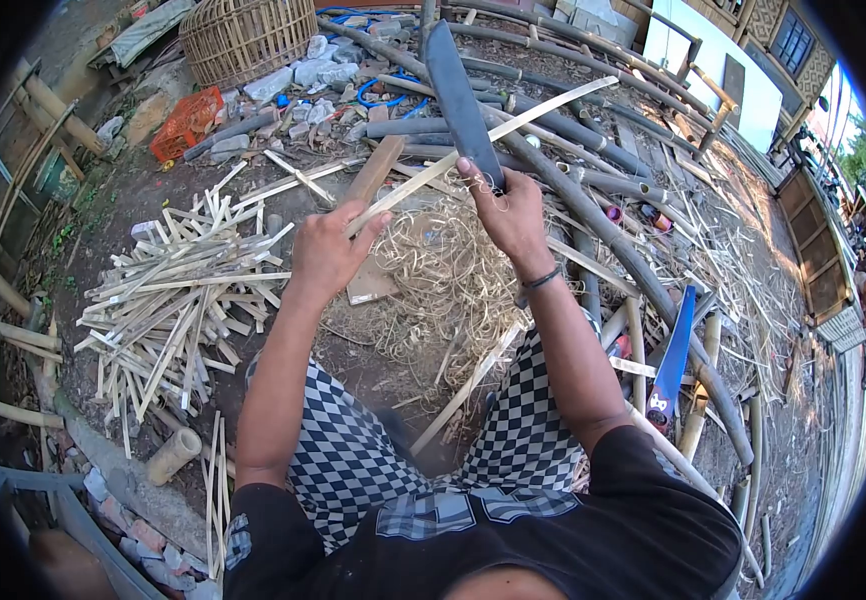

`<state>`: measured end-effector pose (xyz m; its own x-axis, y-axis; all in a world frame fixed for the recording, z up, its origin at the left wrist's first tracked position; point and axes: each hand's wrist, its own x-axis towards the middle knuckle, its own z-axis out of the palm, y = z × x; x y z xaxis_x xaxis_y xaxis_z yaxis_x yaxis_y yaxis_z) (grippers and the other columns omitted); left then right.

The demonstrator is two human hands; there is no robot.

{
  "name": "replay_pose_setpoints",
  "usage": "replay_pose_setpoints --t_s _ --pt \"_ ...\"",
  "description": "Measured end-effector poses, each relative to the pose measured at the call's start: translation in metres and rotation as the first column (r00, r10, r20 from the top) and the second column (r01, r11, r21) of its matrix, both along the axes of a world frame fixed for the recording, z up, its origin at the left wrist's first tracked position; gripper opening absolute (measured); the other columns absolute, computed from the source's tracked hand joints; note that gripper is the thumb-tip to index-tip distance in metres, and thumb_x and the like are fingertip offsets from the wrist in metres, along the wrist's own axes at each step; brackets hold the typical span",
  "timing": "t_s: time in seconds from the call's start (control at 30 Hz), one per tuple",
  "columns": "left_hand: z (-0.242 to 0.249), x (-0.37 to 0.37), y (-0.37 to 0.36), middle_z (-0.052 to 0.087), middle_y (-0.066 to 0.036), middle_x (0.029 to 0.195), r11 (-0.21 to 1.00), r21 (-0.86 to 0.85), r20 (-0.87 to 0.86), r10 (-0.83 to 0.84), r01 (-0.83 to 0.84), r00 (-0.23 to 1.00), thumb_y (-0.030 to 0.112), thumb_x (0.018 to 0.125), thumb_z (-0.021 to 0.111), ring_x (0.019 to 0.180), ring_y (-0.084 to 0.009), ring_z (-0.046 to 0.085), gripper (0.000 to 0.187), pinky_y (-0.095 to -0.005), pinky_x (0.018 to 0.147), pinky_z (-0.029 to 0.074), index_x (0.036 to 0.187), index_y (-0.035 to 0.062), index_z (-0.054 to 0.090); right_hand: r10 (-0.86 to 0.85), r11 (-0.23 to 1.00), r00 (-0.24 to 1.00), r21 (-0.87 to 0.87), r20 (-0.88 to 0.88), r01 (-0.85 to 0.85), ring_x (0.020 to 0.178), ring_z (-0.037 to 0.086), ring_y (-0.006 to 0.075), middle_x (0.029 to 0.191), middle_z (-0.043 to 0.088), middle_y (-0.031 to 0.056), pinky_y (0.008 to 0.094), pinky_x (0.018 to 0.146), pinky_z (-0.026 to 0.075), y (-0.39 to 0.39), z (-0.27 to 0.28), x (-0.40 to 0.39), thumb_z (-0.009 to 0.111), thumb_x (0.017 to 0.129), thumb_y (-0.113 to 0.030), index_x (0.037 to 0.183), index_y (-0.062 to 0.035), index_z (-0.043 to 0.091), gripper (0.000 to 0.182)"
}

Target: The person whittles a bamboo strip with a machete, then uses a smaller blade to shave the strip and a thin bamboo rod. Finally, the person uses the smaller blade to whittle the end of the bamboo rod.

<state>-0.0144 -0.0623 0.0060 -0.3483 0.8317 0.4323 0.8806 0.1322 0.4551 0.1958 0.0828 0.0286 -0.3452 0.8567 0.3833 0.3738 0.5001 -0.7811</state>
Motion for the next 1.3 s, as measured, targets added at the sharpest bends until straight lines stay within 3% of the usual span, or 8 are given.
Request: replay_pose_setpoints --t_s 0.43,0.77,0.83,0.97,1.03,1.13,1.23,1.3 --pt "0.001 0.002 0.003 0.068 -0.024 0.069 0.999 -0.038 0.048 0.026 -0.024 0.999 0.061 0.091 0.064 0.075 -0.0411 0.071 0.058 -0.0488 0.070 0.056 0.108 0.0072 0.075 0.046 0.993 0.998 -0.105 -0.044 -0.050 0.057 0.059 0.0170 0.057 0.060 0.0100 0.0374 0.058 0.048 -0.003 -0.001 0.001 0.067 0.090 -0.062 0.084 0.0036 0.074 0.066" --pt "0.003 0.000 0.000 0.068 -0.027 0.080 0.978 0.045 0.185 -0.210 0.205 0.960 0.040 0.100 0.060 0.081 -0.0440 0.069 0.044 -0.0483 0.073 0.052 0.115 -0.0007 0.067 0.022 0.986 0.992 -0.161 -0.122 -0.041 0.059 0.055 0.0146 0.056 0.057 0.0070 0.0363 0.058 0.047 0.004 -0.004 0.005 0.067 0.087 -0.065 0.079 0.0055 0.071 0.071" --pt "0.003 0.002 0.000 0.068 -0.028 0.082 0.976 0.043 0.213 -0.218 0.214 0.952 0.038 0.100 0.060 0.082 -0.0444 0.069 0.043 -0.0486 0.074 0.052 0.114 -0.0015 0.067 0.052 0.986 0.990 -0.151 -0.130 -0.072 0.044 0.047 0.0042 0.052 0.051 -0.0039 0.0236 0.041 0.036 0.006 -0.007 0.004 0.068 0.091 -0.059 0.076 -0.0037 0.066 0.057" --pt "0.002 0.002 0.002 0.068 -0.028 0.083 0.983 0.031 0.227 -0.184 0.182 0.956 0.037 0.101 0.059 0.084 -0.0443 0.069 0.042 -0.0484 0.075 0.052 0.114 -0.0020 0.066 0.048 0.990 0.992 -0.126 -0.119 -0.063 0.044 0.047 0.0043 0.052 0.050 -0.0039 0.0237 0.041 0.036 0.003 -0.005 0.003 0.068 0.091 -0.060 0.074 -0.0045 0.064 0.058" --pt "0.002 0.001 0.002 0.068 -0.028 0.083 0.983 0.052 0.209 -0.186 0.179 0.960 0.037 0.101 0.059 0.084 -0.0442 0.069 0.041 -0.0485 0.075 0.052 0.114 -0.0019 0.066 0.048 0.985 0.987 -0.158 -0.154 -0.073 0.057 0.053 0.0144 0.056 0.057 0.0065 0.0362 0.057 0.046 -0.001 0.000 0.004 0.066 0.088 -0.066 0.075 0.0048 0.068 0.072" --pt "0.000 -0.001 0.003 0.068 -0.029 0.086 0.988 0.026 0.229 -0.156 0.154 0.961 0.036 0.101 0.059 0.086 -0.0454 0.068 0.041 -0.0488 0.076 0.052 0.114 -0.0018 0.066 0.049 0.990 0.992 -0.128 -0.115 -0.063 0.057 0.052 0.0137 0.056 0.057 0.0055 0.0359 0.056 0.045 -0.001 -0.001 0.005 0.066 0.089 -0.064 0.074 0.0038 0.068 0.069" --pt "-0.003 -0.004 0.004 0.068 -0.023 0.078 0.976 0.125 0.166 -0.199 0.180 0.966 0.036 0.102 0.059 0.074 -0.0369 0.070 0.040 -0.0455 0.069 0.052 0.111 -0.0021 0.067 0.074 0.986 0.984 -0.137 -0.160 -0.096 0.043 0.048 0.0044 0.052 0.050 -0.0035 0.0228 0.040 0.037 0.000 -0.002 0.004 0.067 0.091 -0.060 0.076 -0.0055 0.064 0.057" --pt "-0.001 -0.005 0.003 0.063 -0.010 0.068 0.982 0.033 0.383 -0.186 0.188 0.905 0.034 0.103 0.058 0.061 -0.0204 0.064 0.036 -0.0361 0.059 0.048 0.105 -0.0009 0.067 0.060 0.985 0.983 -0.151 -0.174 -0.087 0.050 0.050 0.0078 0.053 0.052 -0.0005 0.0274 0.047 0.040 -0.001 0.001 0.005 0.067 0.090 -0.061 0.073 -0.0012 0.065 0.062"
